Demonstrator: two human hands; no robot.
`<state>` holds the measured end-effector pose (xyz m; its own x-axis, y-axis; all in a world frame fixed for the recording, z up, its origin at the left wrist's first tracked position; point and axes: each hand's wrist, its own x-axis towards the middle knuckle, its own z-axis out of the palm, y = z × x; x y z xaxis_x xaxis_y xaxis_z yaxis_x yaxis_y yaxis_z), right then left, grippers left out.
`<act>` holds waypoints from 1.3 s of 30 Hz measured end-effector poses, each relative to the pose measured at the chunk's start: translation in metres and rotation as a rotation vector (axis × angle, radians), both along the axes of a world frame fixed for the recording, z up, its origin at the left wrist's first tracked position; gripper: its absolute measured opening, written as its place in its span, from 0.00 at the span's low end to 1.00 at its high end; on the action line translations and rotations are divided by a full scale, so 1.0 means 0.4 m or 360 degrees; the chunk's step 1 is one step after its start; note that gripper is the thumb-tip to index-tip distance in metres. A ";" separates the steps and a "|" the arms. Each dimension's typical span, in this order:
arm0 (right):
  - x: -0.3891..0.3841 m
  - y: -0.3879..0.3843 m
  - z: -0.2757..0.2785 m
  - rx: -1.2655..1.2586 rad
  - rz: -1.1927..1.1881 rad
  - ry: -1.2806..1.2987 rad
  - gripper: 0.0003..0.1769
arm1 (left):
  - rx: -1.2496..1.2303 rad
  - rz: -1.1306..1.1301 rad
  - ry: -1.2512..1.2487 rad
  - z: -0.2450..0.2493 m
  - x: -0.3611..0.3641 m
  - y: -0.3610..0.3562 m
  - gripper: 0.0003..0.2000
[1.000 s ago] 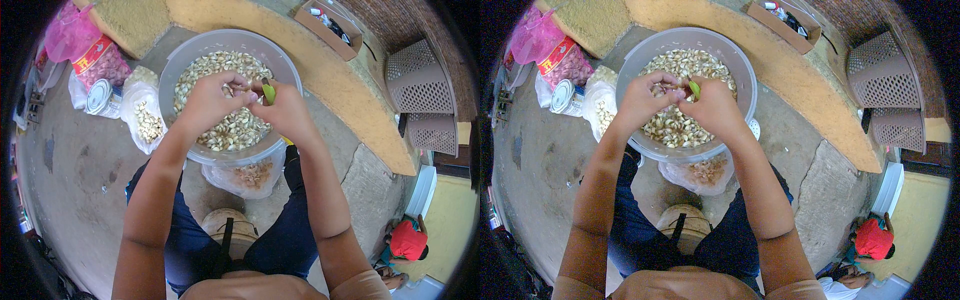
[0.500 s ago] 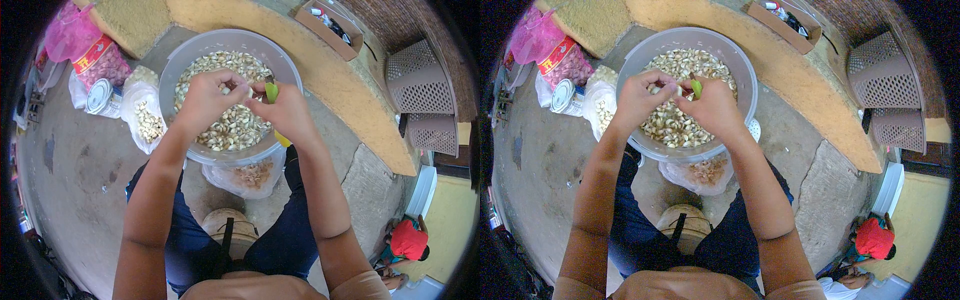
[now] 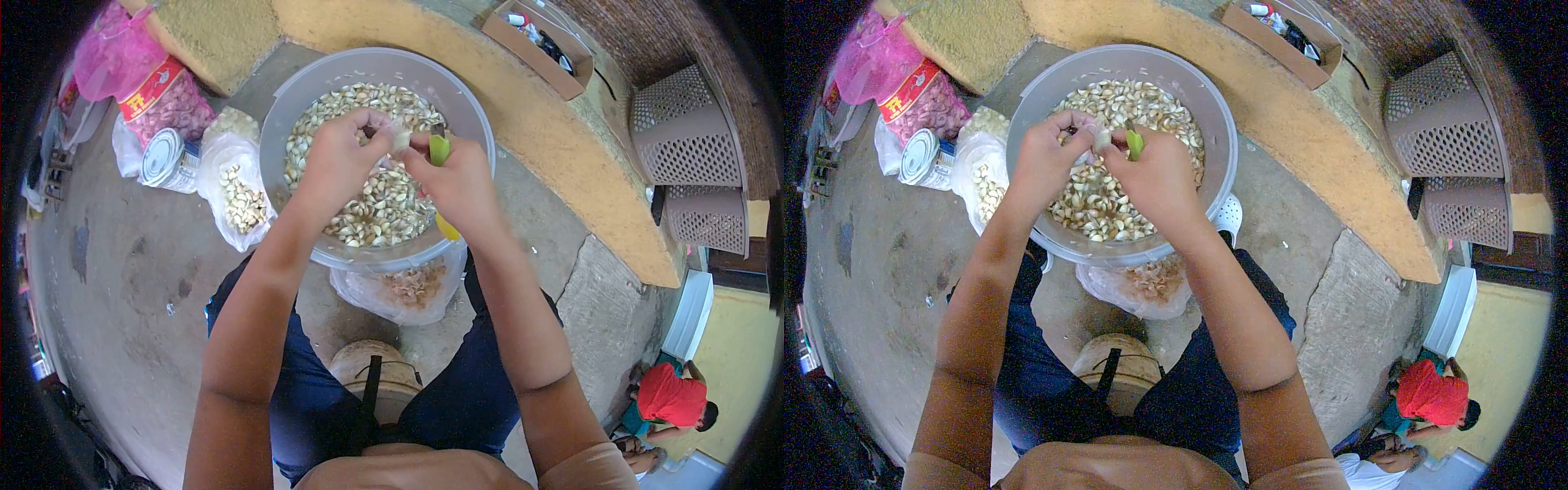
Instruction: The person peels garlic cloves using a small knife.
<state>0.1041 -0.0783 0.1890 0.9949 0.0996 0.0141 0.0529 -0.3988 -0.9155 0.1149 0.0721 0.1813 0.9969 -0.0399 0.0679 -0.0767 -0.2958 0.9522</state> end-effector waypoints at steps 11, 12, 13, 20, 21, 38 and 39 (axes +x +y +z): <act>0.002 -0.009 0.026 -0.0069 -0.0089 -0.0126 0.12 | -0.0527 -0.0105 0.0356 0.033 -0.005 0.001 0.10; 0.000 -0.009 0.032 -0.0176 -0.0059 -0.0198 0.12 | -0.0526 -0.0117 0.0310 0.038 -0.007 -0.002 0.10; -0.004 -0.009 0.044 -0.0283 -0.0029 -0.0271 0.12 | -0.0460 -0.0130 0.0279 0.036 -0.008 -0.002 0.10; 0.000 -0.014 0.046 -0.0438 0.0173 -0.0545 0.11 | -0.0352 -0.0246 0.0252 0.033 -0.002 0.014 0.08; 0.001 -0.014 0.044 -0.0413 0.0156 -0.0577 0.12 | -0.0370 -0.0255 0.0298 0.036 -0.002 0.015 0.08; 0.011 -0.021 0.034 0.1188 0.0151 0.0836 0.09 | -0.0072 -0.0125 -0.0071 0.022 -0.010 -0.002 0.07; 0.012 -0.023 0.032 0.1196 0.0168 0.0835 0.09 | -0.0087 -0.0123 -0.0036 0.021 -0.010 -0.001 0.07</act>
<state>0.1090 -0.0874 0.2019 0.8785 0.3376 -0.3381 -0.4396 0.2938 -0.8488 0.1111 0.0716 0.1896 0.9891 -0.1125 0.0946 -0.1190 -0.2355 0.9646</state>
